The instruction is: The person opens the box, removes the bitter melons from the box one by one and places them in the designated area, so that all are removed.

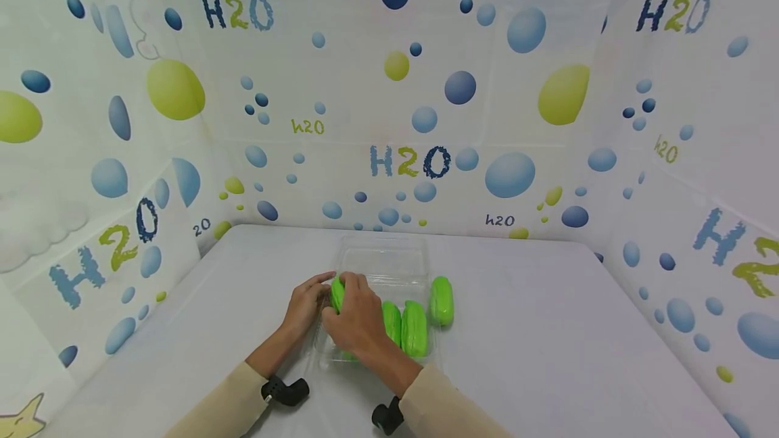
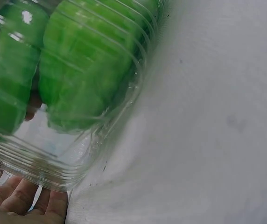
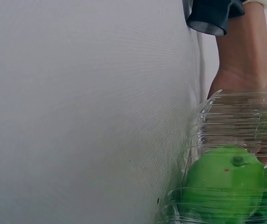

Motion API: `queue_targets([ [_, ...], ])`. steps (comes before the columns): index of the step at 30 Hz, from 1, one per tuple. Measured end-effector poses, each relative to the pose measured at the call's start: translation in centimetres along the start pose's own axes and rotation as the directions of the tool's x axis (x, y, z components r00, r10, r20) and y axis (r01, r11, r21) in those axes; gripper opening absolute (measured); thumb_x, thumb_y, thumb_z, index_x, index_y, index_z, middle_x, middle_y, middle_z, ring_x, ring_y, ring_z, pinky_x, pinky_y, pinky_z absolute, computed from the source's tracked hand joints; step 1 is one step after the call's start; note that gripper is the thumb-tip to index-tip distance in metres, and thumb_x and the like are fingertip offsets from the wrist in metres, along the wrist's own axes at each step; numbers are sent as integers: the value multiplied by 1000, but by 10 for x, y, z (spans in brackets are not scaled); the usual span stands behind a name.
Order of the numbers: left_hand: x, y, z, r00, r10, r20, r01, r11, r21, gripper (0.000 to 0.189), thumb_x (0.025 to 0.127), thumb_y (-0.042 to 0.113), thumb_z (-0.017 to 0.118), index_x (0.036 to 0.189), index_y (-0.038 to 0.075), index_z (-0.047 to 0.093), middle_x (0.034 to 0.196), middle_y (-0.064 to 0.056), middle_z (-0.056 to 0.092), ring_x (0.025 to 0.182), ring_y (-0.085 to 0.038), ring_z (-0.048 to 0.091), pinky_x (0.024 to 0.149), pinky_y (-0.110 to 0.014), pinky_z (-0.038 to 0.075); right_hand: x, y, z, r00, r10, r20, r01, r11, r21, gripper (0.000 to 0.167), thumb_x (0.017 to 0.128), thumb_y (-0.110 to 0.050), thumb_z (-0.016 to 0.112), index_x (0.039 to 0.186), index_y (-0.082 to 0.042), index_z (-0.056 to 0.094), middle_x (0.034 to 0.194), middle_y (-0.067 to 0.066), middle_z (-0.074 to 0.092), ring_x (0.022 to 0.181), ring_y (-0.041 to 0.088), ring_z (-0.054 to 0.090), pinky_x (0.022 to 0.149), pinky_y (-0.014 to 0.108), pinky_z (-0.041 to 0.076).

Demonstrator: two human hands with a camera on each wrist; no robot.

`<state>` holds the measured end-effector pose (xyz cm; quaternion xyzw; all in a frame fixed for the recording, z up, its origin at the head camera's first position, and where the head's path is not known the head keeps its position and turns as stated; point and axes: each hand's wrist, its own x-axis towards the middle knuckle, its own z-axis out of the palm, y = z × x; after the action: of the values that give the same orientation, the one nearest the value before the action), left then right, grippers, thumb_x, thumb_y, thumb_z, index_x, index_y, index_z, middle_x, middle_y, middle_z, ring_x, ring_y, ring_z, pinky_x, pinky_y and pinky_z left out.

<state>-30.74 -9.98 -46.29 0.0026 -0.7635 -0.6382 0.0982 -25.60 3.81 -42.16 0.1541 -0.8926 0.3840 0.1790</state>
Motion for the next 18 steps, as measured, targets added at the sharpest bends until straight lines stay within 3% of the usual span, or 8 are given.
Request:
queue_targets([
  [7, 0, 0, -1, 1000, -4, 1, 4, 1000, 1, 40, 98, 8, 45, 130, -1, 66, 128, -18, 68, 113, -26, 59, 96, -34, 46, 1, 2, 1, 999, -36, -7, 36, 999, 4, 57, 78, -12, 65, 132, -3, 53, 126, 10, 54, 85, 16, 55, 69, 28, 48],
  [18, -2, 1, -1, 1000, -14, 13, 15, 1000, -26, 41, 99, 10, 42, 132, -3, 65, 130, -19, 66, 121, -32, 58, 100, -43, 45, 4, 4, 1, 999, 3, 51, -2, 1000, -21, 63, 79, -14, 70, 139, 0, 52, 107, 7, 64, 84, 17, 54, 66, 31, 46],
])
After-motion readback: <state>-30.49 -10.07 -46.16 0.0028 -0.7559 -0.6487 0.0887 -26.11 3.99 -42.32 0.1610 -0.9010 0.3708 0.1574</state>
